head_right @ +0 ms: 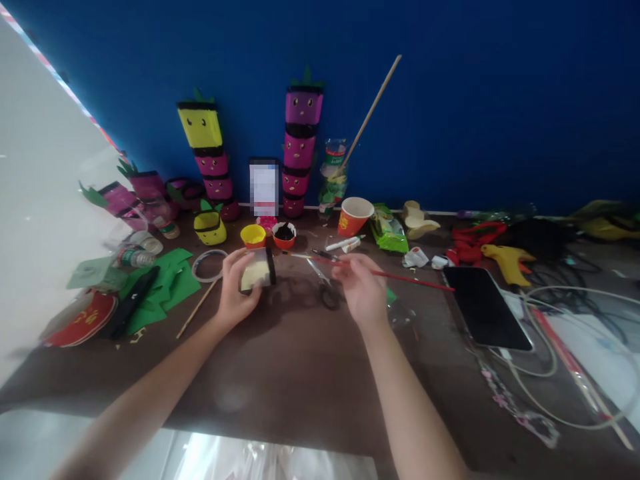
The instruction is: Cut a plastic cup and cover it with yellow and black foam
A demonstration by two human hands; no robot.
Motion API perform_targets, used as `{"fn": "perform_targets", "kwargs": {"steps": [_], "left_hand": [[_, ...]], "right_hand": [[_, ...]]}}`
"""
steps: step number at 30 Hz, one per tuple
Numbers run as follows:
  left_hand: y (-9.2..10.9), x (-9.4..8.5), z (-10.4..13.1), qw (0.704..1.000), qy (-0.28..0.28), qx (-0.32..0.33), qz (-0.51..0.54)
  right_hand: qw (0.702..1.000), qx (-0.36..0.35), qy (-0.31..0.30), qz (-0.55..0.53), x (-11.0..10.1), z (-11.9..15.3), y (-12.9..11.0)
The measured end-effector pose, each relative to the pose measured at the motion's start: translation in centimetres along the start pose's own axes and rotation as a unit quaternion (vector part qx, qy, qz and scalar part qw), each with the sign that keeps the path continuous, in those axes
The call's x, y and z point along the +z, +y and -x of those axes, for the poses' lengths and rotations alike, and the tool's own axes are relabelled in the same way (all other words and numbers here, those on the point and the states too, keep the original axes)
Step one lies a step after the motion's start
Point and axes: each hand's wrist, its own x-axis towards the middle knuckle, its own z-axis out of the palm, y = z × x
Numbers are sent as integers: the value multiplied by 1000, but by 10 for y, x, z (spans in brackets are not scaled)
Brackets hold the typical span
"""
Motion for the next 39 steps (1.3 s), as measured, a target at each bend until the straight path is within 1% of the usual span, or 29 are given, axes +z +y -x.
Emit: {"fn": "perform_targets", "kwargs": {"steps": [2, 3, 4, 6, 7, 8, 11, 12, 13, 14, 16, 18, 19, 22, 25, 27, 29, 31, 34, 37, 39], "left_hand": [[-2, -1, -1, 993, -22, -49, 105], [-3, -1, -2, 980, -45, -84, 173], [-3, -2, -2, 960, -73, -123, 242], [-2, -3, -4, 905, -133, -196, 352], [-1, -3, -5, 882, -154, -224, 386], [1, -4, -5, 865, -165, -243, 406], [6, -5, -6, 831, -191, -278, 442], [7, -6, -7, 814, -205, -289, 460], [8, -6, -7, 791, -221, -302, 484], [8, -7, -7, 762, -238, -316, 514], [8, -8, -7, 691, -263, -346, 578], [6, -10, -7, 631, -253, -380, 627], [5, -12, -7, 610, -239, -399, 641], [4, -16, -11, 567, -175, -458, 662], [5, -20, -17, 528, -125, -490, 682], [7, -22, -20, 509, -86, -502, 694], [7, -23, -23, 490, -53, -515, 701], [7, -24, -24, 468, -40, -530, 706], [3, -24, -22, 445, -48, -542, 712], [-1, -23, -20, 439, -72, -545, 710], [-3, -23, -19, 438, -85, -547, 708]], "right_hand": [[999, 32, -21, -18, 1, 0, -1], [998, 46, -28, -30, 1, 1, -2], [997, 59, -34, -43, 1, 1, -2], [994, 79, -43, -61, 1, 1, -2], [993, 84, -48, -67, 1, 1, -3], [992, 87, -52, -72, 1, 1, -3], [991, 91, -60, -83, 1, -1, -3], [991, 89, -61, -84, 0, -2, -3], [991, 85, -63, -83, 0, -3, -2], [992, 79, -64, -81, 0, -4, -2], [993, 69, -58, -79, 0, -4, 0], [994, 66, -47, -72, 0, -3, 3], [995, 63, -42, -65, 1, -2, 4], [997, 43, -46, -41, 4, 1, 8], [997, 37, -53, -31, 9, 5, 8], [998, 38, -36, -22, 14, 8, 9], [999, 36, -5, -6, 19, 12, 10], [999, 30, 24, 22, 24, 16, 12], [995, 14, 36, 92, 29, 24, 14], [986, 7, 18, 164, 36, 32, 11], [983, 5, 3, 186, 40, 36, 7]]}}
